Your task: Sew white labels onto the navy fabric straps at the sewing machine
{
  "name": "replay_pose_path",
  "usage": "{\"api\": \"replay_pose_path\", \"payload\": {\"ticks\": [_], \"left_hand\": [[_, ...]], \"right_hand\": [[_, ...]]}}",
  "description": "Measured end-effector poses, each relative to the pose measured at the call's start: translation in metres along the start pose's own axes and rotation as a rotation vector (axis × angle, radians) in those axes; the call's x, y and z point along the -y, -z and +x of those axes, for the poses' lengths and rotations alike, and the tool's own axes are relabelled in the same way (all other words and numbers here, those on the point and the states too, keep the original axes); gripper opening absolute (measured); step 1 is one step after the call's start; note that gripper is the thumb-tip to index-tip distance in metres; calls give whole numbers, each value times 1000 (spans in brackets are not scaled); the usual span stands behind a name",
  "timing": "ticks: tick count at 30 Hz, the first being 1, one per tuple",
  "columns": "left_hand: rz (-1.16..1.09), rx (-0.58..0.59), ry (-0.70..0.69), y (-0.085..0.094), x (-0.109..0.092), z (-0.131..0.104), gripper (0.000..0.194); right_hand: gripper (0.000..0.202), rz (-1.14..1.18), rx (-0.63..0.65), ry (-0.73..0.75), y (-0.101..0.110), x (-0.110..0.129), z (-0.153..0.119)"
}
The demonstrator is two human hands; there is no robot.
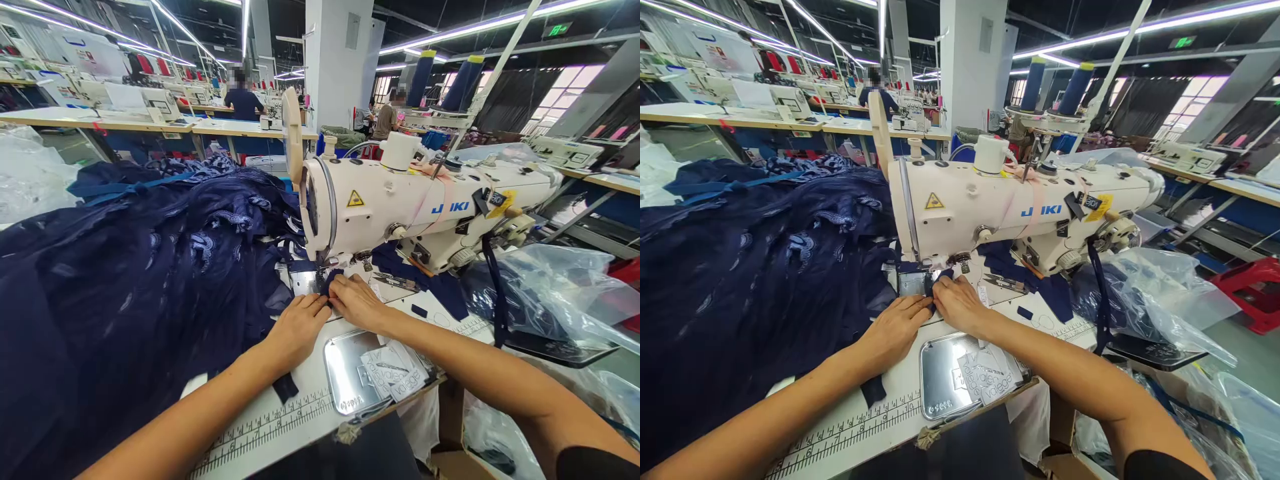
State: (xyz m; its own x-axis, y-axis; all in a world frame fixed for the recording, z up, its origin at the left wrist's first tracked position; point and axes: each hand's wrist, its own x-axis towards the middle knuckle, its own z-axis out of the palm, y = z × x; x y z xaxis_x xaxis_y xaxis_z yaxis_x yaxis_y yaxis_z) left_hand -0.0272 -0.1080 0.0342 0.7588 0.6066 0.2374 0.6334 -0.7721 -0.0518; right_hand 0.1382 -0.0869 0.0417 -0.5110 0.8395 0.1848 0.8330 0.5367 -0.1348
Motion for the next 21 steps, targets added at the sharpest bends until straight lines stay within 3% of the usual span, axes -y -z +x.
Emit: {"api": "replay_pose_path", "payload": {"ticks": [6,14,17,21], "left_hand": [[-9,-16,-7,-1,0,-1,33],[1,-15,-5,-2,2,-1,35],[3,-23,-16,-1,2,-1,35],[8,-94,-37,-2,5,-2,34]], "right_hand": [[11,109,-48,142,13,-12,-32],[17,349,309,291,52,-21,-72],[27,280,199,184,53,-38,-79],[11,-40,-27,-205,53,-67,-84]]}}
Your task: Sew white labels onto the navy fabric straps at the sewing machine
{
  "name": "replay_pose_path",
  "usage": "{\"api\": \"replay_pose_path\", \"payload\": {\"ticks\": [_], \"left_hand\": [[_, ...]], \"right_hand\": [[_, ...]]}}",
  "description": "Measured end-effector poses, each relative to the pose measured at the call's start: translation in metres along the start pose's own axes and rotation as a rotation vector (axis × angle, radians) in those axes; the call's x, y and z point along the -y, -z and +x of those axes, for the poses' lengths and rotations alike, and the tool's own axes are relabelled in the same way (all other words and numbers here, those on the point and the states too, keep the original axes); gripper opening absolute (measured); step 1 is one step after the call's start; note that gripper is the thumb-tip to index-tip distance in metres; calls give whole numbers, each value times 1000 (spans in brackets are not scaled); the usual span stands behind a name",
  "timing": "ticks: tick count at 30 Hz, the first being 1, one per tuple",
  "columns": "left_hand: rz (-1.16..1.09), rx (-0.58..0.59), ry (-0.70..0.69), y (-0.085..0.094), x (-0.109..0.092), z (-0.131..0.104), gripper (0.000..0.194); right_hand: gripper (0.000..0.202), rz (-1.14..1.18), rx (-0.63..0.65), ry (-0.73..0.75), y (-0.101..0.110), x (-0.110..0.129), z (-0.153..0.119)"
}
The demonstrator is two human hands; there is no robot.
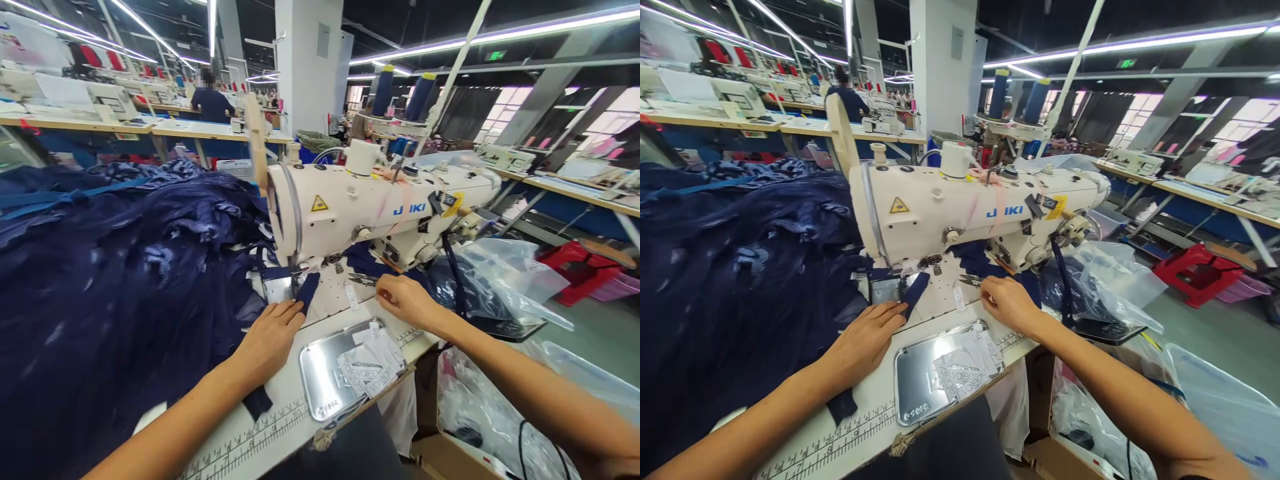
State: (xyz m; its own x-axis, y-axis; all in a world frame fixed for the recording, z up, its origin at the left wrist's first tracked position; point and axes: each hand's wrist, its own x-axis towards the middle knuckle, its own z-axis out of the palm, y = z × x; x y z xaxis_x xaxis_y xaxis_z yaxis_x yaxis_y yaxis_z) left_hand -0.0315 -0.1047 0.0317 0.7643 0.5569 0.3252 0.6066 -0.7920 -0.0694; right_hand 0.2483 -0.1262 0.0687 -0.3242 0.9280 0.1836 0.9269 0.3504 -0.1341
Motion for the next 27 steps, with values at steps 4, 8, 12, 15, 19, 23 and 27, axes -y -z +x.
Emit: {"api": "replay_pose_path", "payload": {"ticks": [4,8,12,15,19,23,27], "left_hand": [[-8,-22,-17,-3,5,1,32],[-3,-50,-3,-8,6,1,34],[2,-23,3,-5,3,1,34],[7,27,-9,1,2,2,33],[-1,30,-9,2,2,3,33],[-14,42,10,3,0,2,33],[-21,68,6,8,-3,3,33]], "right_hand": [[8,-100,2,-183,2,-13,-1],[10,-22,61,-134,-1,3,2],[15,-44,114,-204,-4,26,14],[26,-159,152,-223,-8,39,24],[21,-370,212,-61,-13,48,31],[18,-523,207,215,-16,55,30],[17,-612,177,332,-20,61,28]]}}
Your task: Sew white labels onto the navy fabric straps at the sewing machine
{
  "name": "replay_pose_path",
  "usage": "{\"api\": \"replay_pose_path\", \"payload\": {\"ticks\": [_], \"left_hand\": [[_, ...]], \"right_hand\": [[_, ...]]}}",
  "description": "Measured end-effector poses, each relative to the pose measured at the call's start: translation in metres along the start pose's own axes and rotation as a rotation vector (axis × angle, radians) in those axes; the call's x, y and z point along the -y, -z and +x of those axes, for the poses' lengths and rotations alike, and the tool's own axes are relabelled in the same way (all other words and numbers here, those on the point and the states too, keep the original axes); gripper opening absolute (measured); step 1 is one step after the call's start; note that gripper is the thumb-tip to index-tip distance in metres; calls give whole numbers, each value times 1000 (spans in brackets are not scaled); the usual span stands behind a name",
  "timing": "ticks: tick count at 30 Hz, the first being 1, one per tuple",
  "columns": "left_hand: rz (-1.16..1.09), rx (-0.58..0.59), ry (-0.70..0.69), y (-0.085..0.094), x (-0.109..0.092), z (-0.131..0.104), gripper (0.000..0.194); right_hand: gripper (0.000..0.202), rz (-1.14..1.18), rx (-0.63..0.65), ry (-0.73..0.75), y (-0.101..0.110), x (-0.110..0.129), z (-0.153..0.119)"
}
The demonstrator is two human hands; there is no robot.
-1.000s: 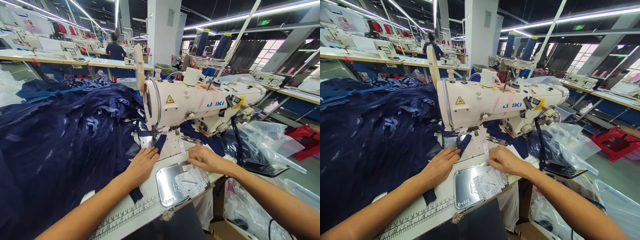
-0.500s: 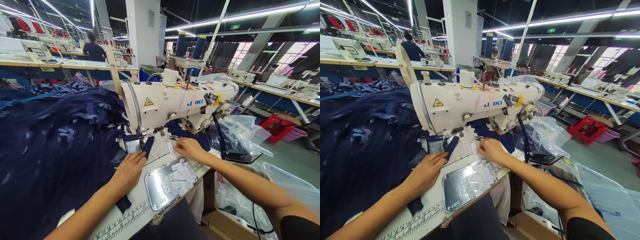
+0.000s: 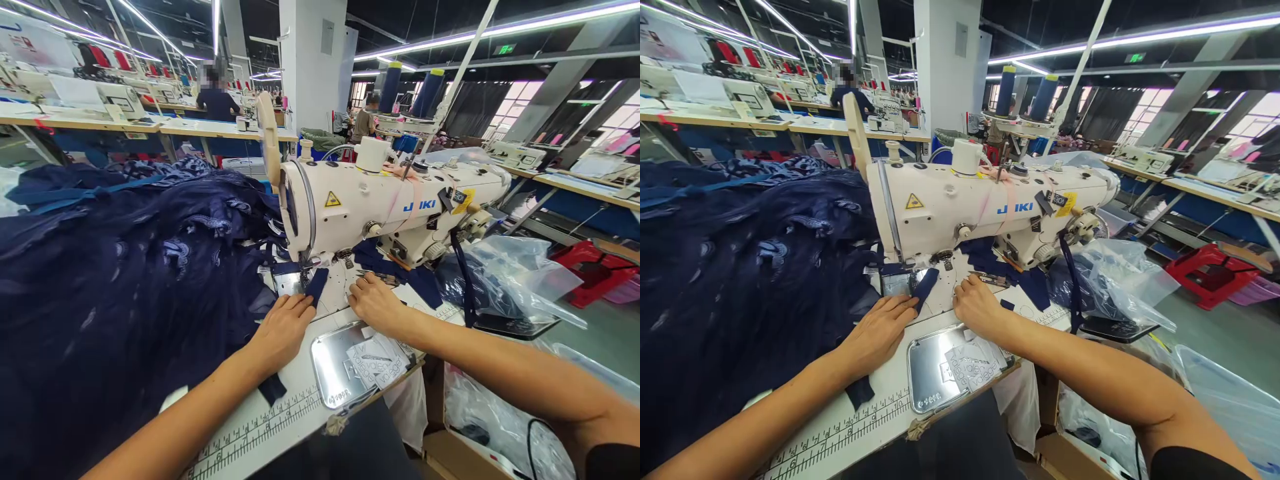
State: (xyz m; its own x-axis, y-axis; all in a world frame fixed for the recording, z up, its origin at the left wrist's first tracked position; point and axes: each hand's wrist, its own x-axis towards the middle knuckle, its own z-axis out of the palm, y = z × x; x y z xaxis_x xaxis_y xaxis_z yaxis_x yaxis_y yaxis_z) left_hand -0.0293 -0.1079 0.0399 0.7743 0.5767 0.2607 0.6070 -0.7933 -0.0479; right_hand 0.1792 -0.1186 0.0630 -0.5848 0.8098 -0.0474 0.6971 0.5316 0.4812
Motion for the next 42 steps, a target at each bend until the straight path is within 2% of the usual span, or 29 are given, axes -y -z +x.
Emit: {"api": "replay_pose_path", "payload": {"ticks": [4,8,10,12,15,17,19,21,22,23,25,27,31,33,35,38,40,42], "left_hand": [[-4,33,9,1,-1,-1,35],[-12,48,10,-1,0,-2,35],[-10,40,11,-2,0,-2,35],[-5,30,14,-2,1,-2,36],[7,11,14,-3,2,-1,35],[15,-8,11,-5,3,-1,35],[18,-41,13,-10,4,-2,36],[18,-78,16,-14,6,-2,37],[19,-91,15,-16,6,-2,38],[19,-98,13,-17,7,-3,38],[19,-97,7,-18,7,-2,37],[15,-95,6,-17,7,-2,36],[9,-102,7,-17,7,-2,36],[8,-108,9,-18,7,-2,37],[6,-98,14,-18,6,-3,38],[3,-73,26,-14,5,-3,37],[-2,-57,25,-10,4,-3,36],[-8,-39,19,-6,3,-2,36]], "right_hand": [[17,60,-22,-13,-3,0,-1],[19,309,-36,-233,-10,-13,-6],[17,602,-109,-362,-14,-25,-9],[13,1023,-174,-471,-18,-38,-13],[15,1668,-173,-637,-23,-51,-17],[24,1941,-161,-705,-25,-54,-20],[30,2066,-152,-706,-26,-56,-23],[28,2042,-159,-644,-25,-59,-26],[25,1938,-171,-601,-23,-62,-27],[22,1734,-168,-555,-20,-66,-30],[22,1165,-135,-497,-12,-73,-35],[22,694,-98,-495,-4,-78,-40],[23,160,-36,-551,7,-77,-46],[24,27,-44,-550,7,-73,-45],[23,132,-156,-547,4,-69,-41],[21,619,-361,-525,-3,-60,-31],[21,1092,-386,-491,-4,-51,-22],[19,1507,-331,-466,-4,-41,-13]]}}
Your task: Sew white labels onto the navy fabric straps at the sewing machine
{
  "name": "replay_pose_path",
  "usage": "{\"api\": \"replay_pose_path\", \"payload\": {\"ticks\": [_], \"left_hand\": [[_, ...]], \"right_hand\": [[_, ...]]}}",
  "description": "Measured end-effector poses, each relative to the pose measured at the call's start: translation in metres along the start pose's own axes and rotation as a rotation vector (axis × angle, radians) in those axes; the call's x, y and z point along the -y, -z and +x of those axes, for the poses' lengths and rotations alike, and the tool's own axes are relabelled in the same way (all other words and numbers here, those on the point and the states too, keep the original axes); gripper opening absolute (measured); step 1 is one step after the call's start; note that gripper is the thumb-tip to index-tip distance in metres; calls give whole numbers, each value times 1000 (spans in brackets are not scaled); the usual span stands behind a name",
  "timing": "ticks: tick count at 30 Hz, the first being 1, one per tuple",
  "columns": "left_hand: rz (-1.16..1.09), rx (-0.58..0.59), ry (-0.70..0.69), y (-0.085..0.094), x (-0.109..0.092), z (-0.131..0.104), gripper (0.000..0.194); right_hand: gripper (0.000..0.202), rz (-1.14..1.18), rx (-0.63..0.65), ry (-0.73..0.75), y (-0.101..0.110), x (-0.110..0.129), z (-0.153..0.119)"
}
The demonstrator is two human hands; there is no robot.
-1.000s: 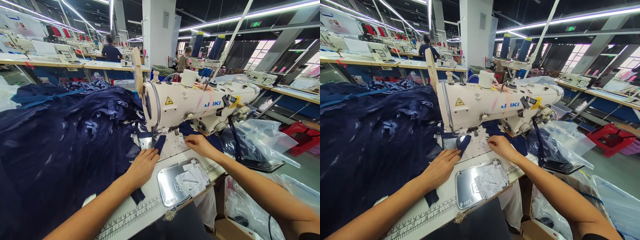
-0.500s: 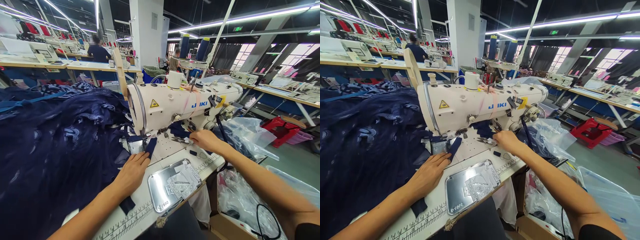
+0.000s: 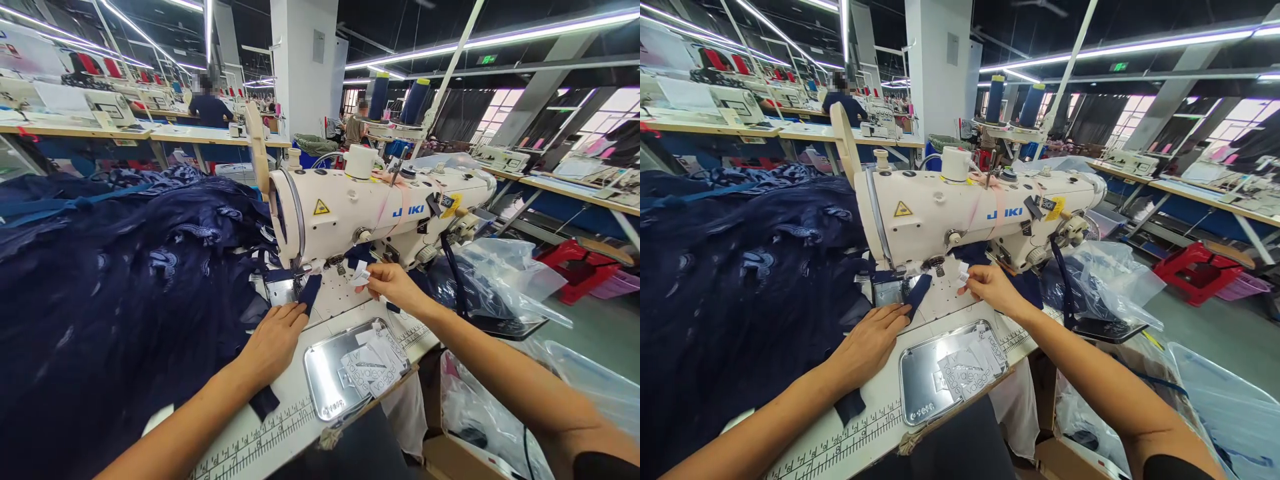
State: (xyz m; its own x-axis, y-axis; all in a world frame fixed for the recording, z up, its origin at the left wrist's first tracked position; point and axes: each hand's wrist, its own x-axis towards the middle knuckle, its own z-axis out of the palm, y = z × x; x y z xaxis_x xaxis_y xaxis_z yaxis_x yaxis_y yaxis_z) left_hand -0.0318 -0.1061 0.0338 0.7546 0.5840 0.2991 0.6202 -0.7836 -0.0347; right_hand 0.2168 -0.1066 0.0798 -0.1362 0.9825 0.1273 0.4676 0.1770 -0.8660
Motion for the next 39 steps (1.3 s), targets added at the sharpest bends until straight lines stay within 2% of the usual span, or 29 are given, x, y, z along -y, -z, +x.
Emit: {"api": "replay_pose_path", "payload": {"ticks": [2,4,8,10,13,15,17,20,26,33,39], "left_hand": [[-7,6,4,2,-1,0,36],[-15,3,11,3,-1,1,35],[-12,-18,16,2,-2,1,31],[-3,-33,29,1,-2,1,29],[-15,-62,54,0,-2,1,24],[-31,-94,59,-2,-2,1,19],[-43,-129,55,-3,-1,1,16],[-49,-160,46,-4,0,1,14],[-61,-207,3,-7,0,0,16],[-74,-297,-17,-7,0,0,24],[-84,-278,-13,-7,0,0,32]], "right_hand": [[20,209,57,-82,-13,1,3],[20,280,83,-113,-26,-1,8],[16,189,83,-50,-51,-7,19],[16,20,34,34,-62,-7,23],[17,-367,-37,225,-75,-2,24],[17,-651,5,355,-82,2,21],[16,-867,107,460,-87,5,17],[14,-1015,210,567,-91,5,12],[17,-1096,244,689,-92,3,13],[18,-1092,235,659,-96,1,16],[14,-999,198,596,-84,-3,13]]}}
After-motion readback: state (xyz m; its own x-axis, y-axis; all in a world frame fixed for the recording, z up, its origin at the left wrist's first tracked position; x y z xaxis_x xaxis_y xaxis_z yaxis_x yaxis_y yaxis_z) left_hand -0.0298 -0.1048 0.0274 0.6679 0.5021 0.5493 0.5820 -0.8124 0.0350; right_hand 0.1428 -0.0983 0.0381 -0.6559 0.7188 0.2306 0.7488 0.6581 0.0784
